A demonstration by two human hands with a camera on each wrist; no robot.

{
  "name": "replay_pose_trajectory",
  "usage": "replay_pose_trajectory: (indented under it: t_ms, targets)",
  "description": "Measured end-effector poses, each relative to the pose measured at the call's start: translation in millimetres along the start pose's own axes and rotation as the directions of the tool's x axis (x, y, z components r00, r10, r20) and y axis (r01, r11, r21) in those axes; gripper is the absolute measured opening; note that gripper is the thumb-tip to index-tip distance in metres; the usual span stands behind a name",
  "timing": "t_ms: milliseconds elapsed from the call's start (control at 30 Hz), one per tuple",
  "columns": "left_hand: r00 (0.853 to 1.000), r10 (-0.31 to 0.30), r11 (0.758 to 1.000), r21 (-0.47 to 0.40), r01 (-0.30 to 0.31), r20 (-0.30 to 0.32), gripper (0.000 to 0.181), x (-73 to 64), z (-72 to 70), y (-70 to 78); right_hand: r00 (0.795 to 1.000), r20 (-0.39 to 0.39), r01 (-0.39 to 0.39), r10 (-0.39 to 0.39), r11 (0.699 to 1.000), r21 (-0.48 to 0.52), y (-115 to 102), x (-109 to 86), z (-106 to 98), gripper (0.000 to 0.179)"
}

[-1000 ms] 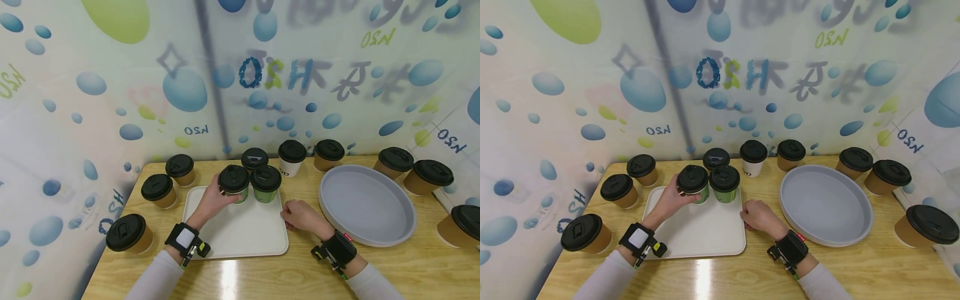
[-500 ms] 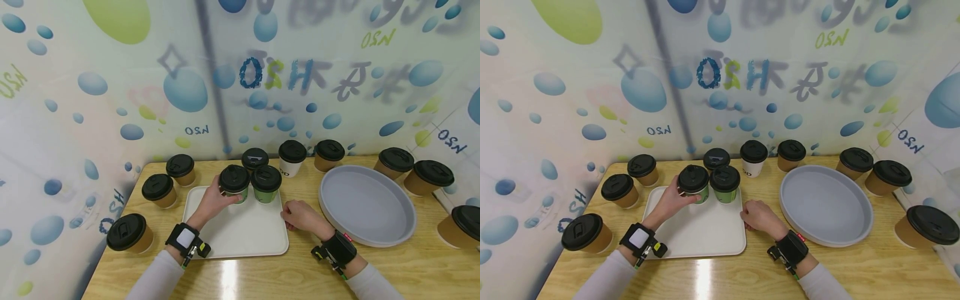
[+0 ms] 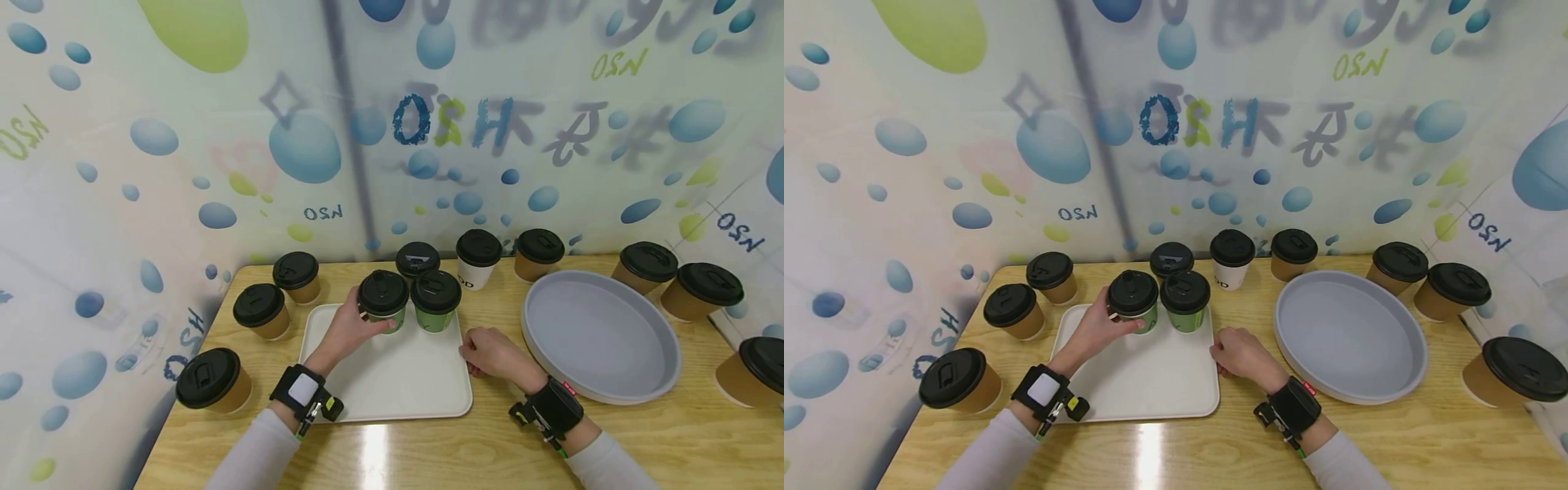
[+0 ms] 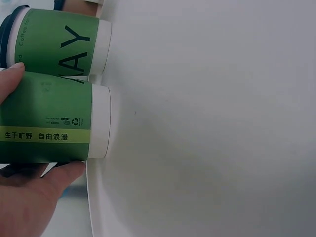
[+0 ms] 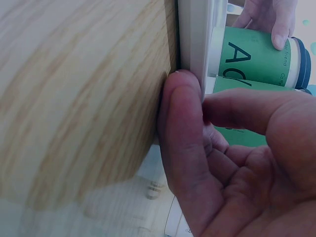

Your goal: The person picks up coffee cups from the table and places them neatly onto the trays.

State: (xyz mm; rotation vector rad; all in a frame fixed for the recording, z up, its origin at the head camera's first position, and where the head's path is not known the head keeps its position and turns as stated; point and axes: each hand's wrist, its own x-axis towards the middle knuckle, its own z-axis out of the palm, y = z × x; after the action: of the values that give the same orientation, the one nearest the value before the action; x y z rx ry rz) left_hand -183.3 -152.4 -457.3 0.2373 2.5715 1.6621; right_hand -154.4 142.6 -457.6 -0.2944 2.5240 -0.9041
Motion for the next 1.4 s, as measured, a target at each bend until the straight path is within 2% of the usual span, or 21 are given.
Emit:
replay_pose_trajectory:
  t_ms: [200, 300, 400, 533, 667, 733, 800, 900, 1000, 1067, 1167, 1233, 1300, 1400]
  targets:
    - [1.0, -0.027, 1.0, -0.007, 0.027, 0.015, 0.1, -4.5, -2.7, 0.4, 1.0, 0.003, 0.0, 0.0, 1.0, -0.006, -0.2, 0.2, -0.1, 0.022]
    - [0.998, -0.051, 0.999, -0.009, 0.051, 0.022, 0.106, -10.0, -8.8, 1.4, 1.0, 0.003, -0.006, 0.006, 1.0, -0.004, -0.2, 0.0, 0.1, 0.022]
    - [0.998, -0.068, 0.998, -0.012, 0.068, 0.003, 0.105, -17.9, -17.4, 4.2, 1.0, 0.002, -0.008, 0.008, 1.0, 0.0, -0.3, -0.2, 0.2, 0.022]
    - [0.998, -0.035, 0.999, -0.013, 0.034, -0.054, 0.092, -31.2, -28.4, 10.2, 1.0, 0.001, -0.005, 0.005, 1.0, 0.005, -0.4, -1.0, -0.3, 0.021]
    - [0.987, 0.045, 0.998, -0.034, -0.051, -0.152, 0.077, -48.1, -38.2, 16.8, 1.0, 0.003, 0.0, 0.0, 1.0, 0.007, -0.9, -1.6, -0.9, 0.02]
    - [0.971, 0.094, 0.994, -0.033, -0.104, -0.221, 0.071, -56.4, -44.0, 19.8, 1.0, 0.005, 0.0, 0.0, 1.0, 0.008, -0.9, -1.5, -1.2, 0.02]
    - [0.942, 0.157, 0.986, 0.0, -0.165, -0.297, 0.066, -64.7, -51.3, 23.0, 1.0, 0.004, 0.001, -0.001, 1.0, 0.008, -1.2, -1.6, -1.0, 0.02]
    - [0.883, 0.258, 0.966, 0.114, -0.232, -0.392, 0.062, -76.3, -64.0, 26.1, 1.0, 0.004, 0.002, -0.002, 1.0, 0.005, -1.8, -1.5, -0.4, 0.019]
    - [0.819, 0.357, 0.931, 0.246, -0.271, -0.45, 0.061, -86.7, -76.6, 27.2, 1.0, 0.002, 0.006, -0.006, 1.0, -0.002, -2.0, -1.7, -0.2, 0.02]
    - [0.79, 0.395, 0.911, 0.311, -0.27, -0.469, 0.063, -92.8, -84.6, 27.5, 1.0, 0.004, 0.007, -0.007, 1.0, -0.004, -2.2, -1.8, -0.3, 0.02]
    - [0.766, 0.427, 0.888, 0.382, -0.255, -0.481, 0.067, -99.9, -95.1, 26.9, 1.0, -0.001, 0.005, -0.005, 1.0, -0.009, -2.2, -1.8, -0.4, 0.02]
    - [0.763, 0.432, 0.877, 0.42, -0.232, -0.481, 0.069, -104.6, -101.1, 25.9, 1.0, -0.004, 0.005, -0.005, 1.0, -0.013, -2.5, -2.1, -0.5, 0.02]
    - [0.754, 0.445, 0.859, 0.468, -0.207, -0.483, 0.071, -109.1, -106.9, 23.8, 1.0, -0.006, 0.005, -0.005, 1.0, -0.016, -2.8, -2.4, -0.6, 0.02]
    - [0.724, 0.473, 0.828, 0.534, -0.17, -0.503, 0.072, -115.4, -115.9, 18.5, 1.0, -0.005, 0.001, -0.001, 1.0, -0.016, -2.8, -2.5, -0.4, 0.021]
